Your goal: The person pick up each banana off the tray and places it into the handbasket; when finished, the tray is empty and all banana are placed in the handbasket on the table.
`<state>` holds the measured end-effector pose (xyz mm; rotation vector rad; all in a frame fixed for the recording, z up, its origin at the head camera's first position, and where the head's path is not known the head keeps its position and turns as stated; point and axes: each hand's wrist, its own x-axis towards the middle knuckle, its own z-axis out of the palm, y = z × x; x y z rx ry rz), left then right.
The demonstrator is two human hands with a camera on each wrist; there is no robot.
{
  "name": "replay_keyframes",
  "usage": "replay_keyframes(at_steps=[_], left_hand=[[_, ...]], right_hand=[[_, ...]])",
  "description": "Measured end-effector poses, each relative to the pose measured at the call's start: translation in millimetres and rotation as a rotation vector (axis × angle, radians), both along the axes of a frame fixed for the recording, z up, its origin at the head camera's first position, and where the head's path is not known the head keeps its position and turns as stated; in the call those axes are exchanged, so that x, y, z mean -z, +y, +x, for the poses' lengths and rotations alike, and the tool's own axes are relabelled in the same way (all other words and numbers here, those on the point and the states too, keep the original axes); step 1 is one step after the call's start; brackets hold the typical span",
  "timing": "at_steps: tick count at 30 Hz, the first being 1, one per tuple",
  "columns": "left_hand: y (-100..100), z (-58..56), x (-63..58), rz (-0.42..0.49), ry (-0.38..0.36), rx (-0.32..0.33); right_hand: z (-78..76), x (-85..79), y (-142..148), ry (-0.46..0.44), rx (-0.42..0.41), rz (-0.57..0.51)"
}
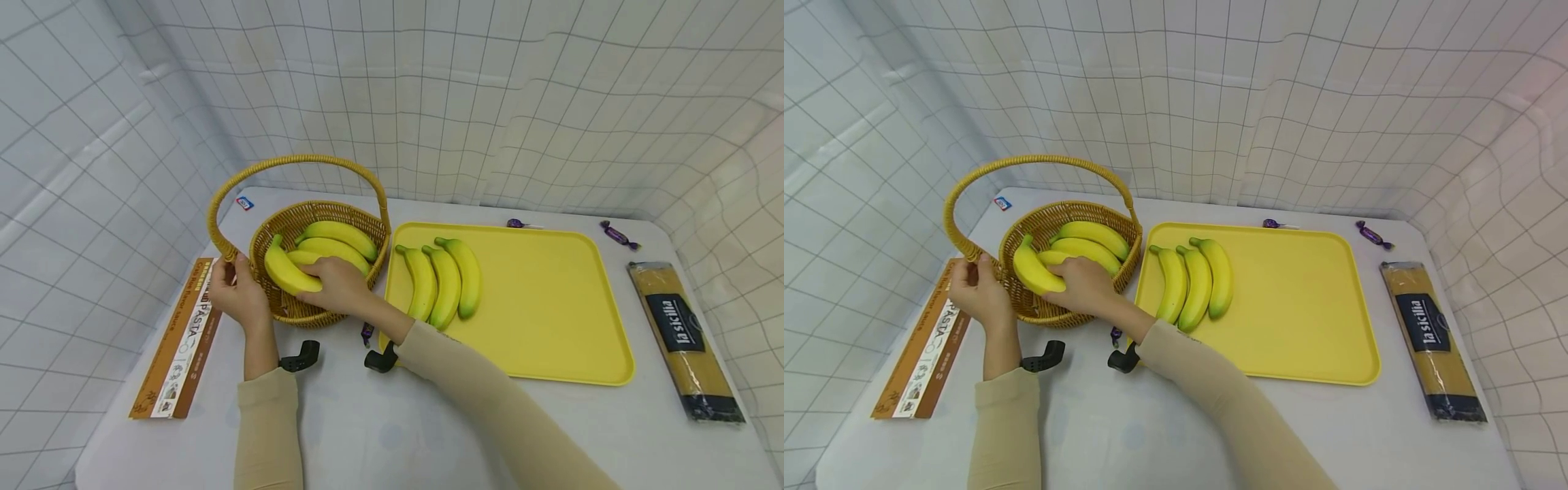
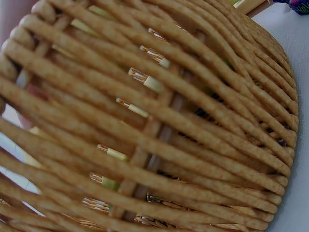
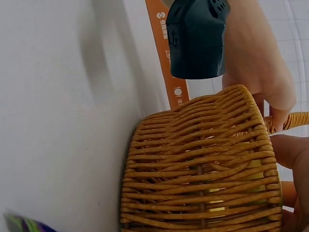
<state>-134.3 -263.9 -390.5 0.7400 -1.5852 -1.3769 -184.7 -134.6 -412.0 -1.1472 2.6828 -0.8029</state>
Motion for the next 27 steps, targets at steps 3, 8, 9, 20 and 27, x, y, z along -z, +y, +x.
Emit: replay_keyframes(at_steps=[3, 8, 9, 20, 27], left_hand=[[1.0, 0.4, -0.9, 0.0, 0.009, 0.006], [0.9, 0.6, -1.2, -0.001, 0.011, 0.004], [0.9, 0.6, -1.3, -0.001, 0.011, 0.003], [-3.6, -3.5, 7.1, -0.015, 0.018, 0.007], [-17.1, -12.3, 27.7, -0.02, 0.013, -0.005]], right_hand=[[0.3, 2.4, -1.6, 0.026, 0.003, 0.021], [1.8, 4.2, -2.4, 0.048, 0.007, 0.058], [2.0, 4.6, -2.5, 0.047, 0.005, 0.064], [1.9, 8.6, -2.9, 0.003, 0.006, 0.106], [2.6, 10.2, -4.6, 0.007, 0.025, 0.128]])
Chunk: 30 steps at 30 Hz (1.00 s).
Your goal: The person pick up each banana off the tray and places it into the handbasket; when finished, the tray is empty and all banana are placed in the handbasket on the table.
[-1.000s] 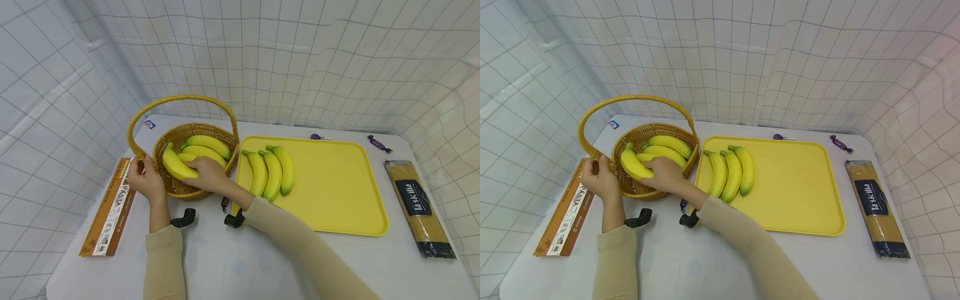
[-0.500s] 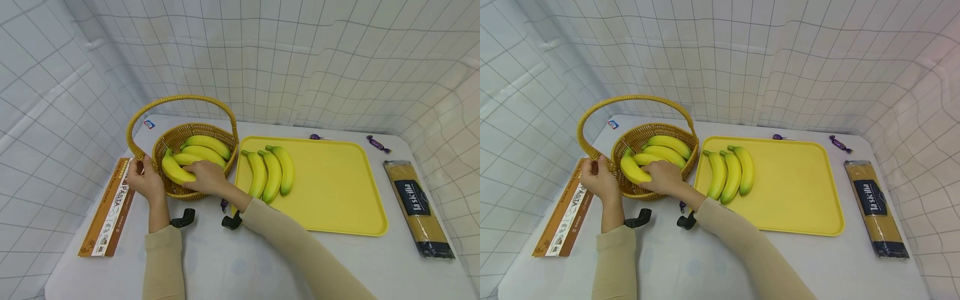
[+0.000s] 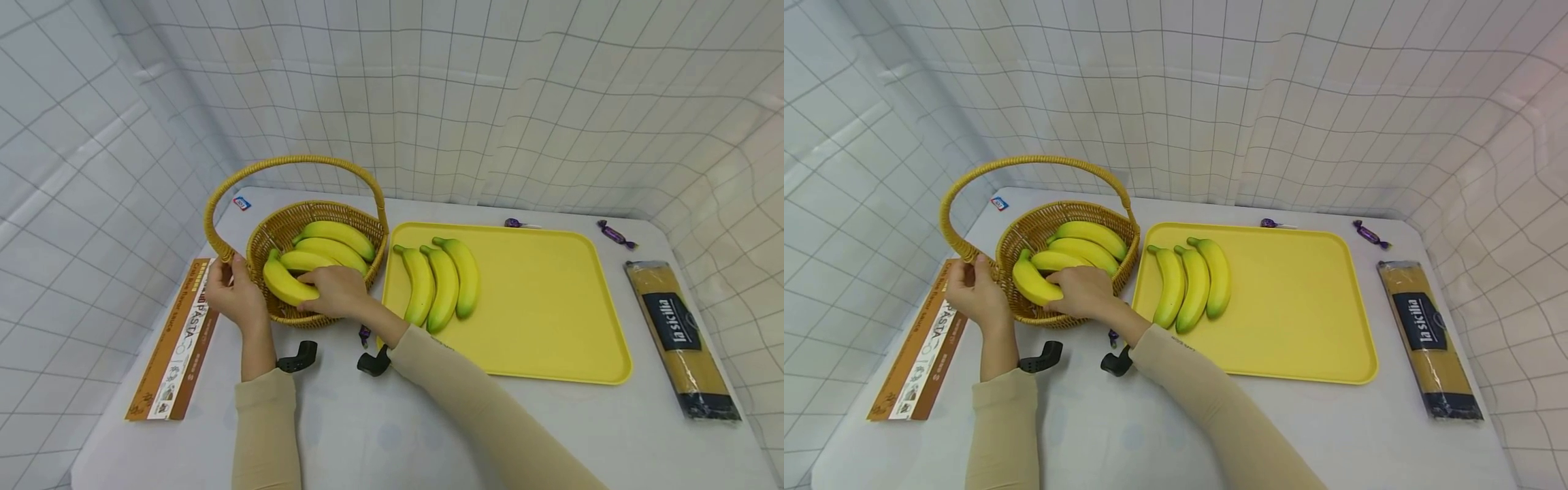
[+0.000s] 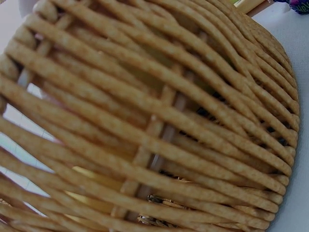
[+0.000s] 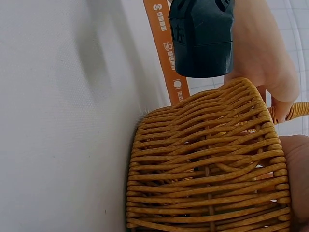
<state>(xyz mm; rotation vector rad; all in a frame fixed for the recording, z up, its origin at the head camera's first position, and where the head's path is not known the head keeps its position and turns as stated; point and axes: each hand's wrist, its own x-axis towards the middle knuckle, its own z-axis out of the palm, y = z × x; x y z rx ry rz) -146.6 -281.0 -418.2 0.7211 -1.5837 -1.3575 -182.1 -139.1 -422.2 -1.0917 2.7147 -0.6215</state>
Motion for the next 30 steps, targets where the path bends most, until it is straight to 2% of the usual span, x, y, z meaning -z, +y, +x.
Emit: replay_keyframes(at_steps=[2, 9, 21, 25, 30], left_hand=[[1.2, 1.2, -1.7, 0.0, 0.005, 0.001], [13.0, 10.3, -20.1, 0.006, 0.008, 0.006], [15.7, 12.3, -24.6, 0.006, 0.024, 0.01], [16.3, 12.2, -25.4, -0.001, 0.021, 0.011], [17.5, 12.7, -26.9, -0.003, 0.024, 0.009]], right_hand=[[0.5, 0.1, -0.5, 0.007, 0.005, 0.006], [2.2, -1.4, -0.5, 0.014, 0.021, 0.031], [2.8, -2.4, 1.3, 0.04, 0.025, 0.02], [2.2, -3.4, 5.0, 0.017, 0.017, -0.034], [0.6, -7.6, 14.3, -0.062, -0.009, -0.192]])
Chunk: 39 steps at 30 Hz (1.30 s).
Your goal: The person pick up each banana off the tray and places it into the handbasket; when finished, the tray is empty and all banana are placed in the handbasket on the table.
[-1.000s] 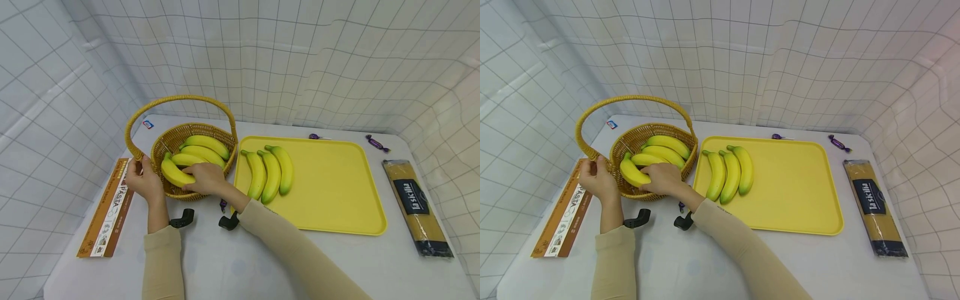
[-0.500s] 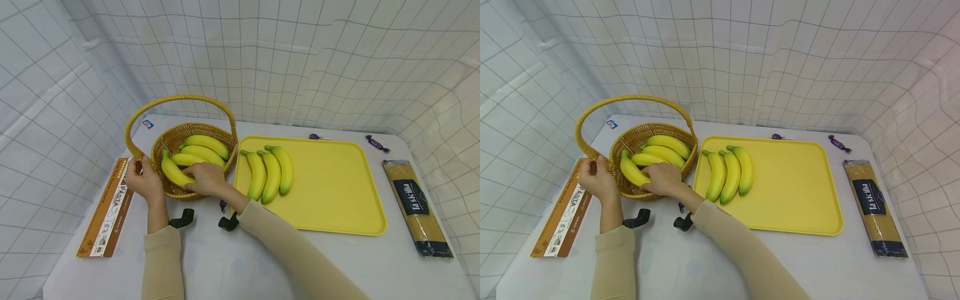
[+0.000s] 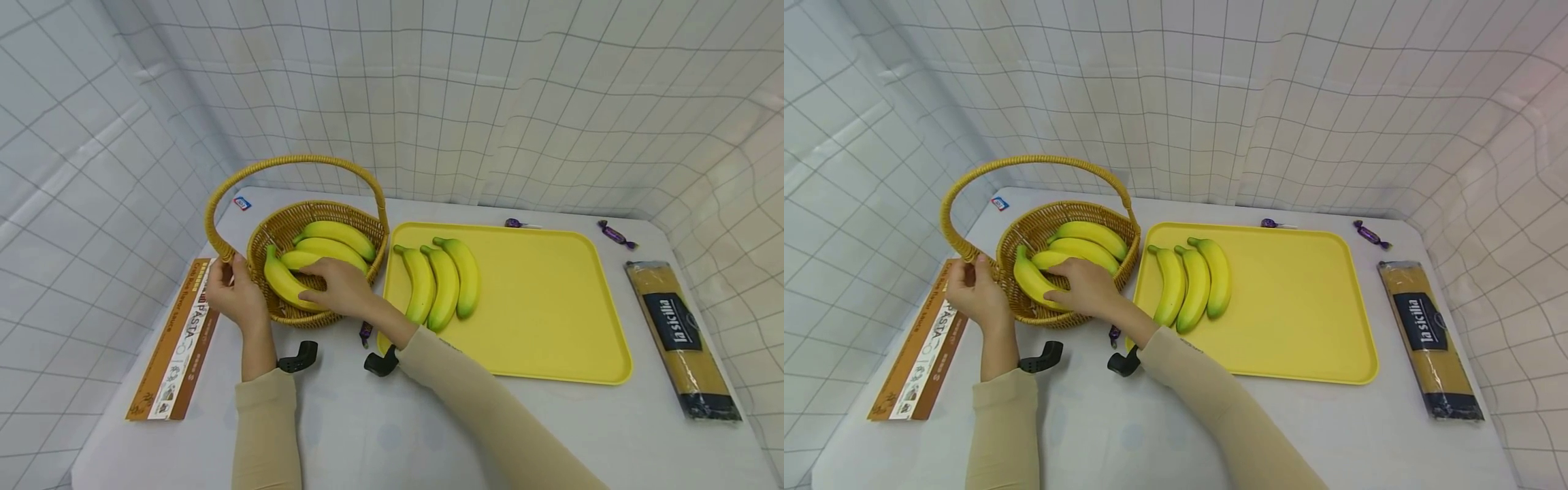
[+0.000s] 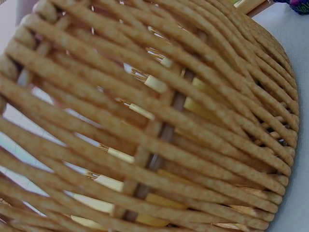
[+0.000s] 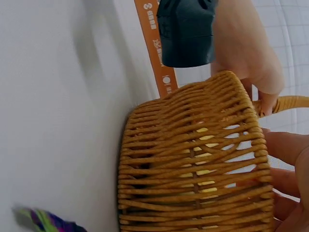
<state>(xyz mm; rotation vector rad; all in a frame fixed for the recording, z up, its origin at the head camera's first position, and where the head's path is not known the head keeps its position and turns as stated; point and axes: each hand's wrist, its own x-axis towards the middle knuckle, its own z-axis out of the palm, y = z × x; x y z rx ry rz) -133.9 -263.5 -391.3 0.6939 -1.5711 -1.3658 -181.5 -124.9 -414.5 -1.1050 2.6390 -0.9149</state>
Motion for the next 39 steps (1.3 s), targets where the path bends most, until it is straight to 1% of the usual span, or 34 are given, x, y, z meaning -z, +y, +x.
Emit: replay_keyframes(at_steps=[4, 8, 11, 16, 22, 29, 33, 36, 39], left_hand=[[0.4, 0.2, -0.3, -0.001, 0.002, 0.002], [0.1, 0.1, -0.7, 0.003, -0.003, 0.005], [0.3, 0.0, -1.1, 0.01, -0.006, 0.006], [-0.7, -1.4, 0.7, 0.015, -0.015, -0.001], [-2.8, -2.4, 3.8, 0.016, -0.025, -0.01], [-2.2, -1.1, 3.5, 0.012, -0.031, -0.004], [-0.9, -0.4, 2.2, 0.014, -0.034, 0.002], [-0.4, -0.2, 1.5, 0.018, -0.032, 0.001], [-0.4, -0.2, 1.4, 0.022, -0.032, -0.001]], right_hand=[[0.5, -5.0, 11.3, -0.039, 0.012, -0.117], [3.4, -10.7, 26.8, -0.067, 0.047, -0.193], [6.2, -14.4, 42.3, -0.083, 0.068, -0.253], [11.1, -17.3, 72.9, -0.083, 0.098, -0.336], [12.2, -15.7, 109.7, -0.063, 0.191, -0.371], [10.8, -11.9, 155.2, -0.06, 0.323, -0.391], [9.5, -6.9, 180.1, -0.039, 0.406, -0.397], [7.0, -1.2, 196.0, -0.022, 0.452, -0.4], [3.8, 4.9, 208.7, -0.031, 0.495, -0.399]])
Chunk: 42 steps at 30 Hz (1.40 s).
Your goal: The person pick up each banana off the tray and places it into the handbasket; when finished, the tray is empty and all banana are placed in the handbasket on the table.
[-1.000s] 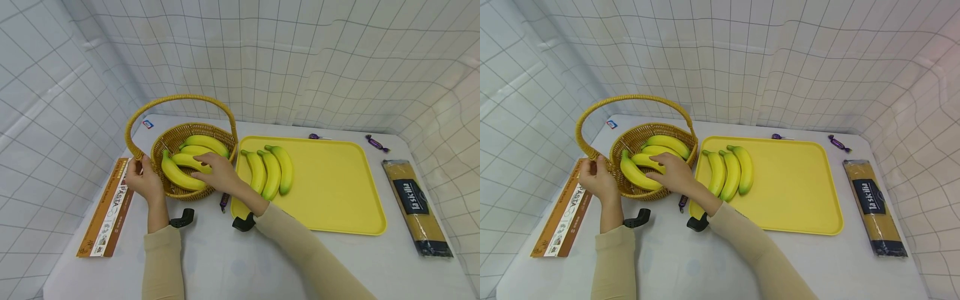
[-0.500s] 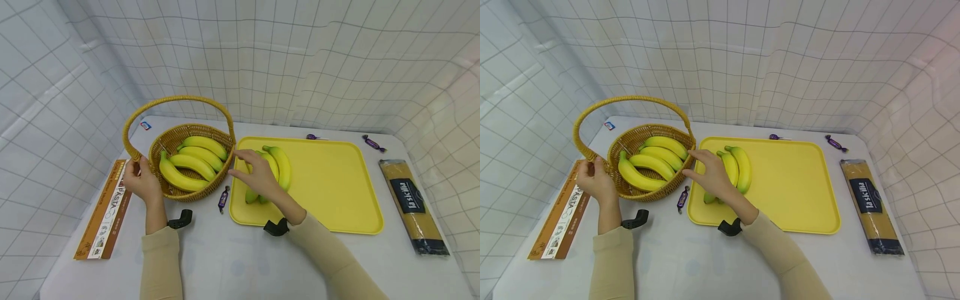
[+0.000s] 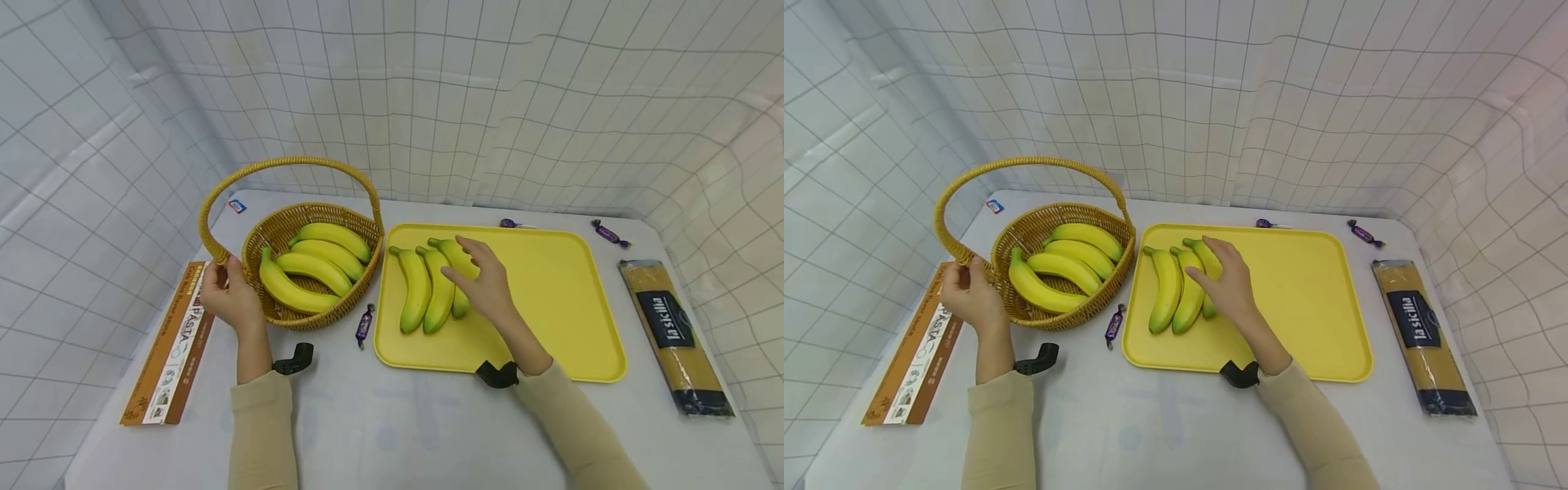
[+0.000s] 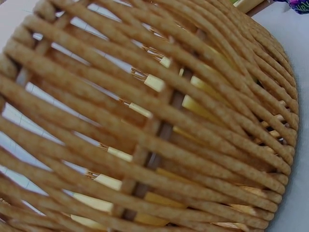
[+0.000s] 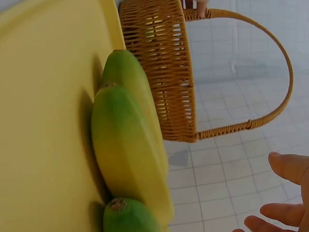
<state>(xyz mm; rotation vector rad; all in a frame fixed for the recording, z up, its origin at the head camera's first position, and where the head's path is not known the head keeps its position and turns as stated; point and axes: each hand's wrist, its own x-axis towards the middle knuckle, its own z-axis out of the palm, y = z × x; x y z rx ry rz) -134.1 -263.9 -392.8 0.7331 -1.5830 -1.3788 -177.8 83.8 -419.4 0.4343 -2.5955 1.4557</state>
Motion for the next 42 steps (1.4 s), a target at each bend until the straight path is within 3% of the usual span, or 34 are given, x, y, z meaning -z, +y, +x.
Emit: replay_keyframes(at_steps=[13, 27, 42], left_hand=[[-2.0, 0.0, 3.7, -0.003, 0.008, -0.01], [-2.0, -0.8, 3.4, 0.002, 0.01, -0.008], [-1.4, -1.1, 0.8, -0.013, 0.015, -0.003]], right_hand=[[-16.8, 22.2, 18.5, -0.148, 0.073, -0.01], [-25.1, 35.9, 22.7, -0.317, 0.053, 0.033], [-31.8, 50.4, 24.9, -0.356, 0.038, 0.109]])
